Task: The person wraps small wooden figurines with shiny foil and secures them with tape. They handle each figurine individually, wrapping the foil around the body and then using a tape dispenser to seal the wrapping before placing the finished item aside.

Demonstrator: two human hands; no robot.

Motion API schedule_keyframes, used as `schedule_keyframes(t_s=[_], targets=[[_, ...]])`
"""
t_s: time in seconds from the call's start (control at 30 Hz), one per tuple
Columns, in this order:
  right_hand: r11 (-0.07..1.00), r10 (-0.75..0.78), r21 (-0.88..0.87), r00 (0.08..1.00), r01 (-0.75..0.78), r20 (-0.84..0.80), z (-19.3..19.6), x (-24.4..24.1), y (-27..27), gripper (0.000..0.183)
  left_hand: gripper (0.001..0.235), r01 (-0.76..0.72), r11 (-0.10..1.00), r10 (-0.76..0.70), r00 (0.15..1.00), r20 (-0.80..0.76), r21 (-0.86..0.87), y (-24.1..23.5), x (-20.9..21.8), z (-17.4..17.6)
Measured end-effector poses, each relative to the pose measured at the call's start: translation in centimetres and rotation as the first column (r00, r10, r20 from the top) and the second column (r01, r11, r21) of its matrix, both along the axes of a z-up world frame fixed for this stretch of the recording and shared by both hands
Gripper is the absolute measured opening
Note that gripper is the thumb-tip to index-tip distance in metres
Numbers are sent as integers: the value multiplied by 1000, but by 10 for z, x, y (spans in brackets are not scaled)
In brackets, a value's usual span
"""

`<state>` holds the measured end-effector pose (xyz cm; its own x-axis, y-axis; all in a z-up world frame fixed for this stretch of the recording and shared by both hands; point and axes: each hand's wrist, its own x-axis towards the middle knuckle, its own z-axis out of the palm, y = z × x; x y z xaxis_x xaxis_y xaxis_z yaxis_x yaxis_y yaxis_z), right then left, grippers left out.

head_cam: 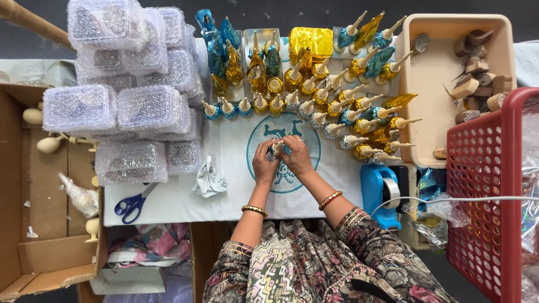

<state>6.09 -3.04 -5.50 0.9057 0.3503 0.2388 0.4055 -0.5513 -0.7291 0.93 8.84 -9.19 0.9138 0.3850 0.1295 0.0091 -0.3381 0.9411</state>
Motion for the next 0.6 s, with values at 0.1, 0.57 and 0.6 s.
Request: schedule_keyframes(t_s=[0.1, 0.57, 0.6], targets=[[1000, -9, 11, 999, 8, 35, -2, 2, -1, 32, 44, 1, 1000, -1, 1000, 9, 20, 0, 6, 1], [985, -173, -34, 954, 170, -244, -41, -35, -56, 77, 52, 19, 997, -12, 995, -98, 75, 24, 0, 9], [971, -210, -157, 954, 179, -214, -59, -41, -66, 76, 50, -35, 999, 40, 992, -119, 41, 32, -1, 7]])
